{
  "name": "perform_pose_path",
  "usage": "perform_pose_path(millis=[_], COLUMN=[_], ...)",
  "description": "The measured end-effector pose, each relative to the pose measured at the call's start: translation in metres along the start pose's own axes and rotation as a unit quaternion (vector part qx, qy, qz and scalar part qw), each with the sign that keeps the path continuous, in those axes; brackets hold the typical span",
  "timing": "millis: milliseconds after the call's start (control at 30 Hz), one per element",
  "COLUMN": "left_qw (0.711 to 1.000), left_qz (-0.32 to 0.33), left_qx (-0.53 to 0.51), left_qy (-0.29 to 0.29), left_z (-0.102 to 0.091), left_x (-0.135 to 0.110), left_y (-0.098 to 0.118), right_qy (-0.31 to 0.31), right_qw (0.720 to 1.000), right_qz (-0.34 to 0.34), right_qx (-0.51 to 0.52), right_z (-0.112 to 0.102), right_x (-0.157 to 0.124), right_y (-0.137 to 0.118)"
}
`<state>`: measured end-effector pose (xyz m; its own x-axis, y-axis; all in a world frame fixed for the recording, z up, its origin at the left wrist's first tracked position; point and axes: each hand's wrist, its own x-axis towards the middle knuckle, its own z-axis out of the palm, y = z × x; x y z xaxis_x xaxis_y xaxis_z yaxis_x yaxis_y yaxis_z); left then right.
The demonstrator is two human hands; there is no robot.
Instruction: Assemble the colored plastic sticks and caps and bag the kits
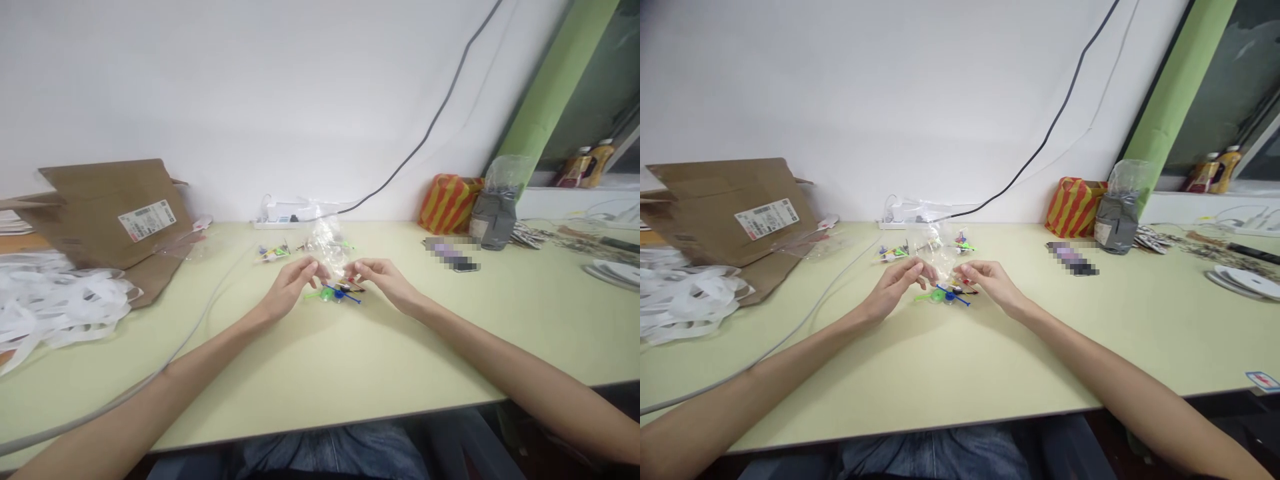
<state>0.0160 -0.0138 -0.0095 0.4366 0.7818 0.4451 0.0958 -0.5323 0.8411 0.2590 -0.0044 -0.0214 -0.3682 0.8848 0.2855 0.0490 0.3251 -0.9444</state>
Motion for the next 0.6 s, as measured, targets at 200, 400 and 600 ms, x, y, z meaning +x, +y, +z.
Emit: perform_pose_path(millis=[200,400,600], left_qw=[1.000,0.999,0.999], left_qz=[-0.005,-0.024,-0.027], left_qx=[0.001,0.014,0.026], left_qy=[0.005,0.043,0.031], left_z=[0.0021,0.0008,0.0010], left_x=[0.0000,0.0005,0.0005], left_y=[0.0019,-0.0008,0.0017], right_qy=[-0.036,-0.007,0.001], right_qw=[0.999,1.000,0.999], right_qz=[-0.019,-0.026,-0.030], right_qx=[0.032,0.004,-0.012], right_z=[0.0050,0.0000,0.0037], right_x=[-0.0021,-0.0019,-0.0026], right_y=[-0.0035,-0.0030,-0.0052])
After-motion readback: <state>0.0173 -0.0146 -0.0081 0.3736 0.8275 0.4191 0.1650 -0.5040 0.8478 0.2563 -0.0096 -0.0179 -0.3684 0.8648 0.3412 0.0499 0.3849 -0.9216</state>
